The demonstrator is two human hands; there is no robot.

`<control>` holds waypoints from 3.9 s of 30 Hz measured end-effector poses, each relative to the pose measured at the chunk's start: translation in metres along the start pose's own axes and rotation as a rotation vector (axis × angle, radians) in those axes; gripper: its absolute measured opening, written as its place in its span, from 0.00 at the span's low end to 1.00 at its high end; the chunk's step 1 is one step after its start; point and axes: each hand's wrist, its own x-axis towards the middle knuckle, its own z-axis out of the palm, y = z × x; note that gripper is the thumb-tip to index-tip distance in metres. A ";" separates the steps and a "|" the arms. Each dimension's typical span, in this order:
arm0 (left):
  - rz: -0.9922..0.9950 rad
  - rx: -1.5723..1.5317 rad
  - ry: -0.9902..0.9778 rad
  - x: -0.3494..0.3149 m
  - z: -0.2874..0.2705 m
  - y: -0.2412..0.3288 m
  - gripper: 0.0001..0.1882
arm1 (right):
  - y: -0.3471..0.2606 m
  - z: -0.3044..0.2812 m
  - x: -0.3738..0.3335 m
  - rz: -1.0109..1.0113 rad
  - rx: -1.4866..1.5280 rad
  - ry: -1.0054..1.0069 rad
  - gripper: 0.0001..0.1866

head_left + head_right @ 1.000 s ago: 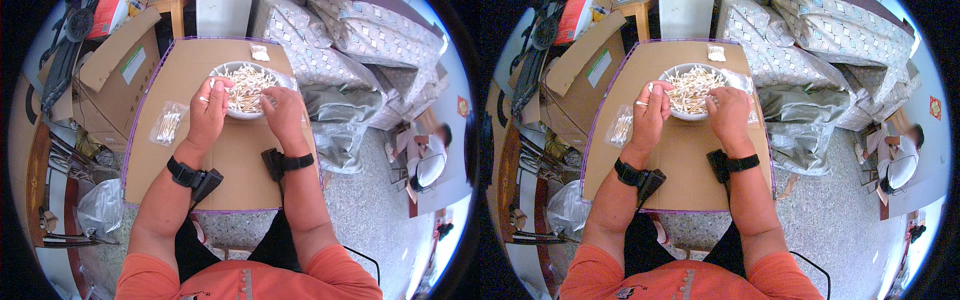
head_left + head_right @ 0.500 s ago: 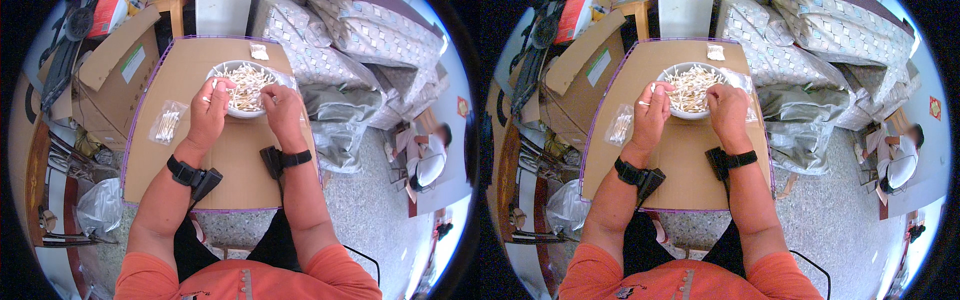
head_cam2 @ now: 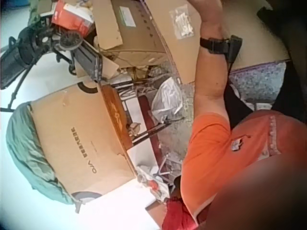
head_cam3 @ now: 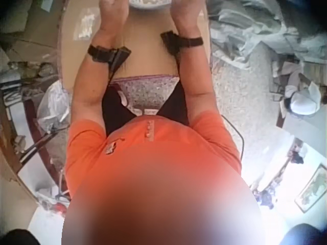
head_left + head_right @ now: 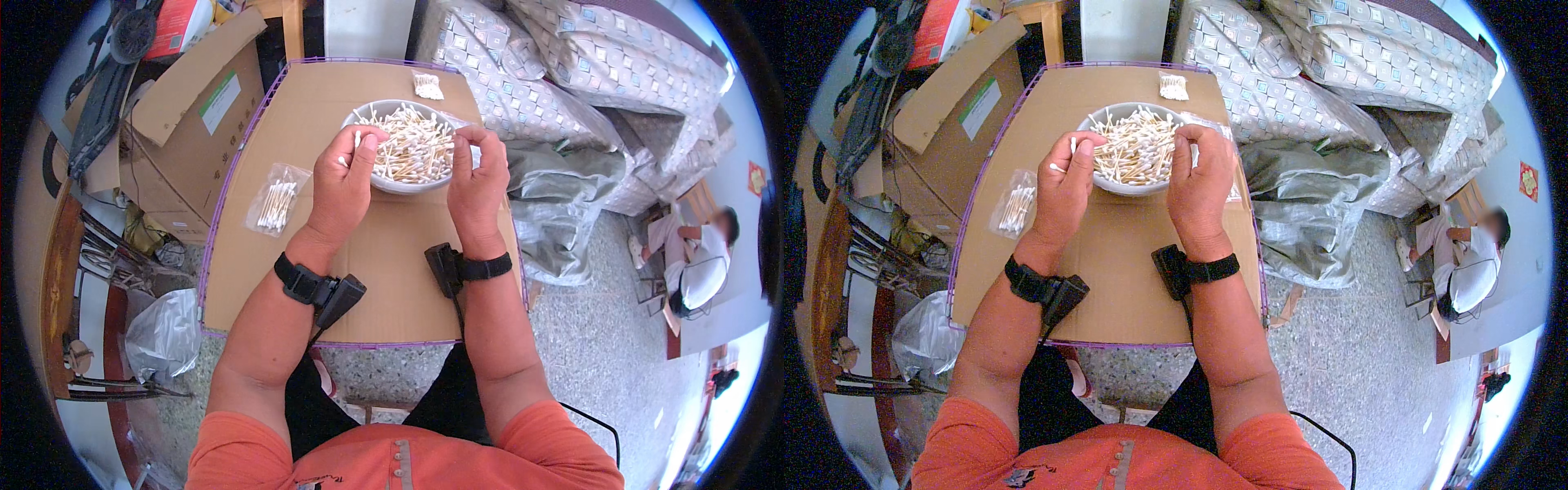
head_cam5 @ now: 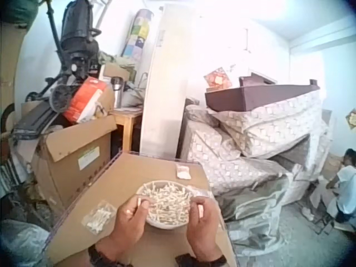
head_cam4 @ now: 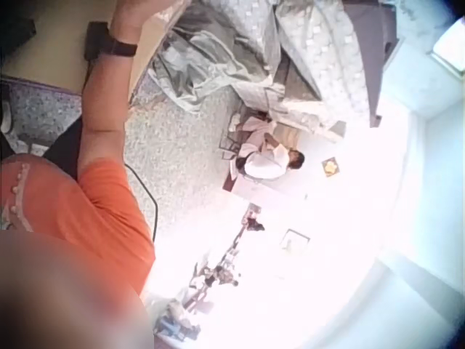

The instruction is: Sorting cotton swabs from a bowl and placing them into small plastic bags.

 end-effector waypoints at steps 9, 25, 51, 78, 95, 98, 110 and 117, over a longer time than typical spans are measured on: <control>-0.047 -0.067 -0.050 0.000 0.001 0.003 0.11 | -0.012 0.002 -0.006 0.395 0.779 -0.060 0.03; -0.132 -0.132 -0.033 -0.001 0.000 0.014 0.09 | -0.020 0.008 -0.015 0.387 0.787 -0.232 0.04; -0.049 0.063 -0.185 -0.003 0.002 0.012 0.10 | -0.019 0.008 -0.016 0.406 0.842 -0.214 0.03; -0.044 0.075 -0.210 -0.007 0.004 0.011 0.07 | -0.022 0.008 -0.016 0.408 0.830 -0.239 0.04; -0.026 0.123 -0.204 -0.007 0.005 0.013 0.08 | -0.024 0.010 -0.019 0.419 0.819 -0.250 0.04; -0.027 0.131 -0.202 -0.006 0.005 0.012 0.07 | -0.027 0.009 -0.019 0.419 0.811 -0.253 0.04; -0.022 0.161 -0.194 -0.006 0.005 0.011 0.07 | -0.028 0.011 -0.020 0.422 0.800 -0.240 0.04; -0.020 0.181 -0.200 -0.006 0.004 0.016 0.08 | -0.029 0.010 -0.020 0.423 0.806 -0.245 0.04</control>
